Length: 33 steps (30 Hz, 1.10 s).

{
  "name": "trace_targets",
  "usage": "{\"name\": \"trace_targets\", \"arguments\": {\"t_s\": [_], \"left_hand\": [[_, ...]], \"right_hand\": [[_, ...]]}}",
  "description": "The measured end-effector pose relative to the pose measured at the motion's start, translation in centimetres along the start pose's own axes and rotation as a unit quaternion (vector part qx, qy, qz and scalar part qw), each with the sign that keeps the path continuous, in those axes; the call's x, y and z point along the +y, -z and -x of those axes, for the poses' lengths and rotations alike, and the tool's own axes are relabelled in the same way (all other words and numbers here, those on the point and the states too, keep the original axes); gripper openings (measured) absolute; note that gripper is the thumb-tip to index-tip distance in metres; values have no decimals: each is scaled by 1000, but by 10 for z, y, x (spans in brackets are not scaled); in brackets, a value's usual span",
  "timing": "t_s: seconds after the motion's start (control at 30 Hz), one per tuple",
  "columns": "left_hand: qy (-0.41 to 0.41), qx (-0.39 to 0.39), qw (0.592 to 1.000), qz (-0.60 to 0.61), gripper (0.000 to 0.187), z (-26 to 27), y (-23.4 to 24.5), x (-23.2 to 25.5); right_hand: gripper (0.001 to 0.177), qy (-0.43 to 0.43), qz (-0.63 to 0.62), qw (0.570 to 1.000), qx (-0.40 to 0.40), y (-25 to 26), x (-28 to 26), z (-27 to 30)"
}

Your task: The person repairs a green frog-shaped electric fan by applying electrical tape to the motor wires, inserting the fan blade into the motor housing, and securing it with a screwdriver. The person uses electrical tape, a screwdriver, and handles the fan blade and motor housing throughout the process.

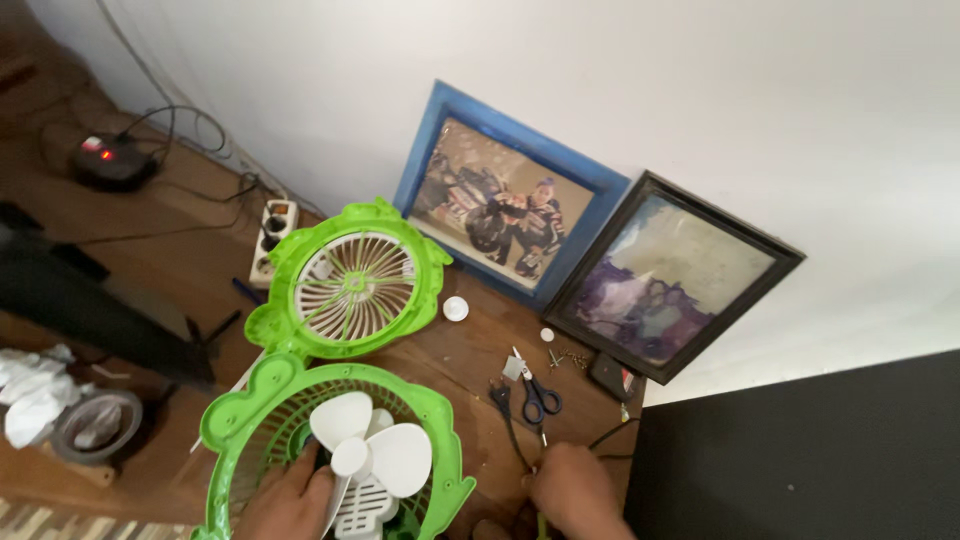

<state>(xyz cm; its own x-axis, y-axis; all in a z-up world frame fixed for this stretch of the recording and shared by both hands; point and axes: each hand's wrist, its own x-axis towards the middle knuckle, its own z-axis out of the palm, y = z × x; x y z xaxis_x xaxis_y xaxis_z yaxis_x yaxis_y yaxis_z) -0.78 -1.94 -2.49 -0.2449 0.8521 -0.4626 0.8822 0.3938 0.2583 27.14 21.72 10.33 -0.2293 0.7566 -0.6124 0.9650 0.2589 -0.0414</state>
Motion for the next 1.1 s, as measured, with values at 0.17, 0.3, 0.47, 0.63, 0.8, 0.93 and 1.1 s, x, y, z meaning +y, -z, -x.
{"name": "trace_targets", "arguments": {"t_s": [0.17, 0.3, 0.47, 0.63, 0.8, 0.93, 1.1], "left_hand": [[-98, 129, 986, -31, 52, -26, -47, -34], [-128, 347, 920, 130, 46, -51, -82, -55], [-189, 423, 886, 13, 33, -48, -93, -58], [-167, 473, 858, 105, 36, -53, -80, -46], [-210, 531, 821, 10, 31, -57, -84, -52], [-122, 445, 862, 209, 47, -62, -94, -51], [-198, 507, 838, 43, 39, -52, -79, -48]], "right_hand": [[23, 23, 1, 999, 31, -13, 7, 2], [25, 27, 57, 998, -32, 1, 25, -15], [33, 53, -224, 972, 48, 29, 58, -39], [19, -26, -620, 783, 44, 49, 61, -67], [30, -66, -353, 923, 137, 50, 29, -98], [39, -60, -257, 951, 159, 37, 20, -122], [36, -31, -227, 945, 232, 21, 21, -142]]}}
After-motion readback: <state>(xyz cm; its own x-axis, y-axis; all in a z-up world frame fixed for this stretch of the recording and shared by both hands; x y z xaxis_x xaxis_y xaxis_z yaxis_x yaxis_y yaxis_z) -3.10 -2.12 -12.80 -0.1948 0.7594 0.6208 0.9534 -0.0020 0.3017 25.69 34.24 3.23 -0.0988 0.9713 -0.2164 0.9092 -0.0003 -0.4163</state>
